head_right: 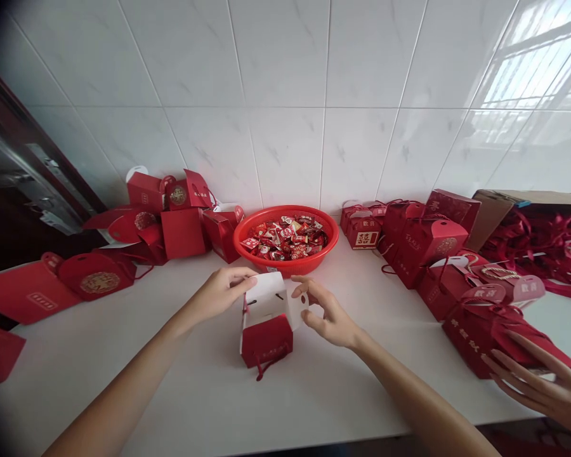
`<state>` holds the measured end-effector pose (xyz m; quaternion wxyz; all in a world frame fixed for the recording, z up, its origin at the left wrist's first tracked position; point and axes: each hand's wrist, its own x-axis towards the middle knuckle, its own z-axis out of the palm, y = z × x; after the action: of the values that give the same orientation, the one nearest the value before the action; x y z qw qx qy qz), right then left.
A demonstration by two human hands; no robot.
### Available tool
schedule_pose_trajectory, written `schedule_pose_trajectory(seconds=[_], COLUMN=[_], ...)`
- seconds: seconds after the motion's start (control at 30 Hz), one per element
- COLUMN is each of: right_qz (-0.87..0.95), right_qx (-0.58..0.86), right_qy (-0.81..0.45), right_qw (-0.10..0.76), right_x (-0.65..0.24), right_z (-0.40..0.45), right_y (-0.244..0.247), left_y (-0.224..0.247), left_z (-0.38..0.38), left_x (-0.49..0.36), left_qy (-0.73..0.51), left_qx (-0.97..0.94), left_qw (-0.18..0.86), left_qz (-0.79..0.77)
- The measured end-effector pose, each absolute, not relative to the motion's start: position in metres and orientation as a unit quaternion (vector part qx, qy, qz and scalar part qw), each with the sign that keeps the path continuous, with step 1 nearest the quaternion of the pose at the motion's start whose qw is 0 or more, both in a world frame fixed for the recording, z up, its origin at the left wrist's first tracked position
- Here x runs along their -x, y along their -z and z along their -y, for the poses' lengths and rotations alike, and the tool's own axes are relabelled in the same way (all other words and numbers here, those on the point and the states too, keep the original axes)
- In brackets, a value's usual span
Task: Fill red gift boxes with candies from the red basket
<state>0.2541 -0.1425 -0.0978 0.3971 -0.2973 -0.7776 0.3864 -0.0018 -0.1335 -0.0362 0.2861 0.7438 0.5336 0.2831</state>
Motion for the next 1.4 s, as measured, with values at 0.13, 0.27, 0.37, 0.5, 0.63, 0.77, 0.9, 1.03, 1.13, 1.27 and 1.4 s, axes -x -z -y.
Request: schedule_pose_trajectory(seconds=[0.13,0.27,0.37,0.5,0.63,0.77,0.9,1.03,1.13,1.27,1.4], right_qz=[0.773,0.790,0.810,0.827,0.838,0.830,0.819,0.800,0.787,0.786,0.788], right_qx=[0.300,0.291,0.280,0.273,0.288,0.309,0.314,0.331,0.354,0.364,0.348], right_qy=[-0.362,-0.324,-0.286,-0.254,-0.223,-0.217,-0.229,-0.235,-0.238,-0.270,-0.353], right_qw=[0.427,0.432,0.428,0.420,0.407,0.411,0.422,0.442,0.446,0.421,0.366], right_x=[-0.252,-0.250,-0.247,-0.239,-0.233,-0.227,-0.222,-0.218,-0.217,-0.222,-0.235], right_z=[0.144,0.147,0.151,0.157,0.162,0.166,0.166,0.165,0.165,0.166,0.163], right_y=[0.096,0.092,0.087,0.082,0.081,0.081,0.079,0.078,0.078,0.073,0.065], left_y=[0.039,0.046,0.045,0.042,0.040,0.038,0.035,0.039,0.042,0.043,0.047], left_z=[0.127,0.132,0.138,0.143,0.150,0.162,0.175,0.180,0.179,0.179,0.179], left_x=[0.004,0.005,0.006,0.004,0.001,-0.003,-0.005,-0.006,-0.007,-0.004,0.004], left_qy=[-0.292,-0.315,-0.332,-0.339,-0.363,-0.328,-0.292,-0.262,-0.268,-0.285,-0.282], left_qx=[-0.738,-0.719,-0.731,-0.741,-0.731,-0.754,-0.779,-0.781,-0.767,-0.771,-0.769], left_qw=[0.311,0.326,0.324,0.325,0.292,0.251,0.228,0.199,0.185,0.219,0.278], left_qz=[-0.523,-0.527,-0.501,-0.480,-0.498,-0.511,-0.506,-0.530,-0.553,-0.526,-0.503])
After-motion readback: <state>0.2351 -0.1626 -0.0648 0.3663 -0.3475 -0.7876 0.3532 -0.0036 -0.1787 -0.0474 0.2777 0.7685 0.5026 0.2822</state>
